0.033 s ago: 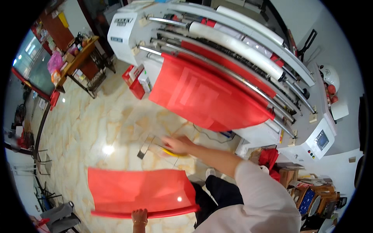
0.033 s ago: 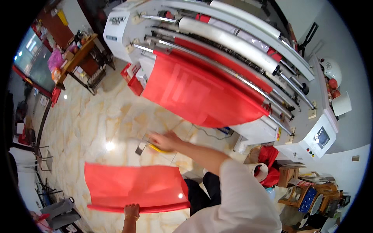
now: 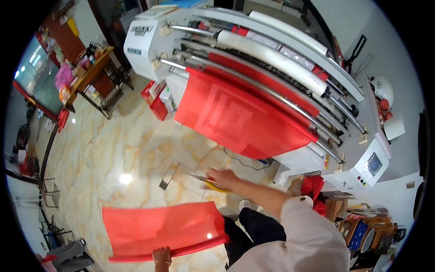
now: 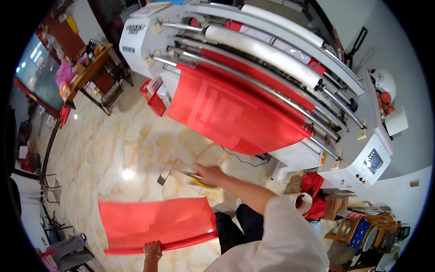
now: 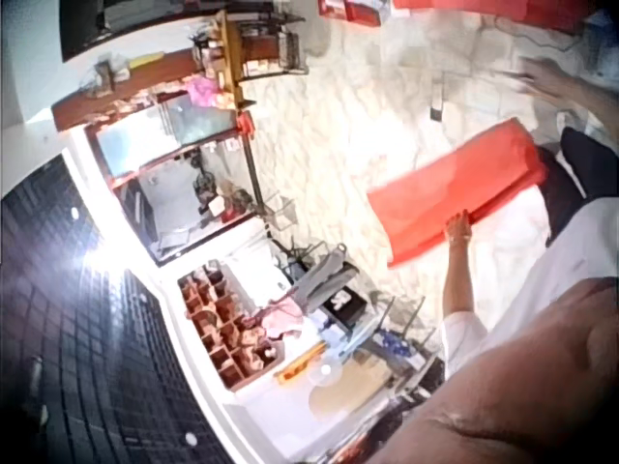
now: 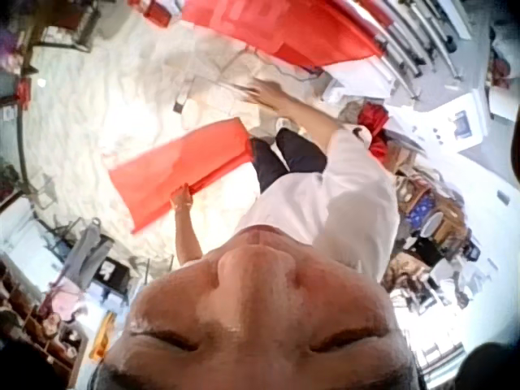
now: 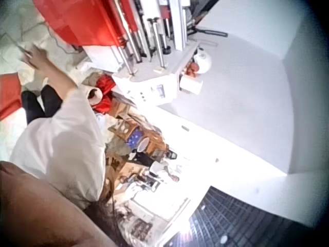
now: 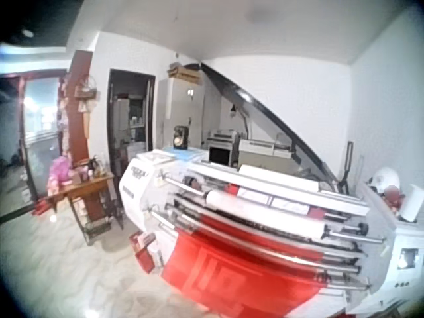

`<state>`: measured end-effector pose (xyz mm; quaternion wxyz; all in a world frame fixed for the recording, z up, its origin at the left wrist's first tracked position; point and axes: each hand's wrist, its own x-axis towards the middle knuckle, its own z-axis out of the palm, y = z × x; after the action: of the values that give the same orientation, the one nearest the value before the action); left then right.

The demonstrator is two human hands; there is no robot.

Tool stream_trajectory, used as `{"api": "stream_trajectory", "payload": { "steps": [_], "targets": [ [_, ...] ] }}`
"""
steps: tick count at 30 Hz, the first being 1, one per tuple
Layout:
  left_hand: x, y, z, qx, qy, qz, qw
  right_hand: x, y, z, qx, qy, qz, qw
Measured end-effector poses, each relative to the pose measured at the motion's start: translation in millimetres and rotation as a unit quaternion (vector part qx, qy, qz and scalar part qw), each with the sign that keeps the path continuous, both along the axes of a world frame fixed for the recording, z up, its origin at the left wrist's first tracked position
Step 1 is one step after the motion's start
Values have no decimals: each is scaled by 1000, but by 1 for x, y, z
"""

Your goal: The person feeds a large red printed banner into a laminating machine, then rolls it onto a red tube. They use a yellow utility knife to trim the banner edge and tie the rolled banner with a red ribbon. A second person assists by holding the banner during the process.

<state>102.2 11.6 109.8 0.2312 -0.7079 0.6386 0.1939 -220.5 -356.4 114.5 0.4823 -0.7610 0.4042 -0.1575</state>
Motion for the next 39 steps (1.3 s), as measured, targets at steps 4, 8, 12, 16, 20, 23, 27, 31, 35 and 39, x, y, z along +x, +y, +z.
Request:
{"api": "stream_trajectory", "payload": {
  "steps": [4,8,12,16,20,23,27,31,35,39],
  "targets": [
    [-40,-14,32,-33,7,257,966,-228,81,-38,-13,306,-332,892],
    [-75,-19,45,-101,98,447,883,-304,68,31,-41,290,-514,806],
    [-80,-29,56,-262,237,496,793,-346,7,10,-97,233,-587,769],
    [-104,-39,123,-318,179,483,796,-394,-70,-65,-189,271,-505,797],
    [-114,-15,145,-304,111,511,796,-428,-113,-76,-397,355,-421,734],
    [-136,8,156,-300,111,586,745,-451,-131,-96,-398,347,-415,741],
    [-162,27,172,-383,200,661,613,-471,-125,-117,-442,422,-414,675],
    [-144,58,167,-446,157,656,588,-438,-76,-74,-201,261,-560,760],
    [-108,80,181,-545,197,676,455,-351,32,-62,-209,229,-420,853],
    [-67,77,193,-631,265,673,279,-253,109,-101,190,-19,-123,974]
  ]
}}
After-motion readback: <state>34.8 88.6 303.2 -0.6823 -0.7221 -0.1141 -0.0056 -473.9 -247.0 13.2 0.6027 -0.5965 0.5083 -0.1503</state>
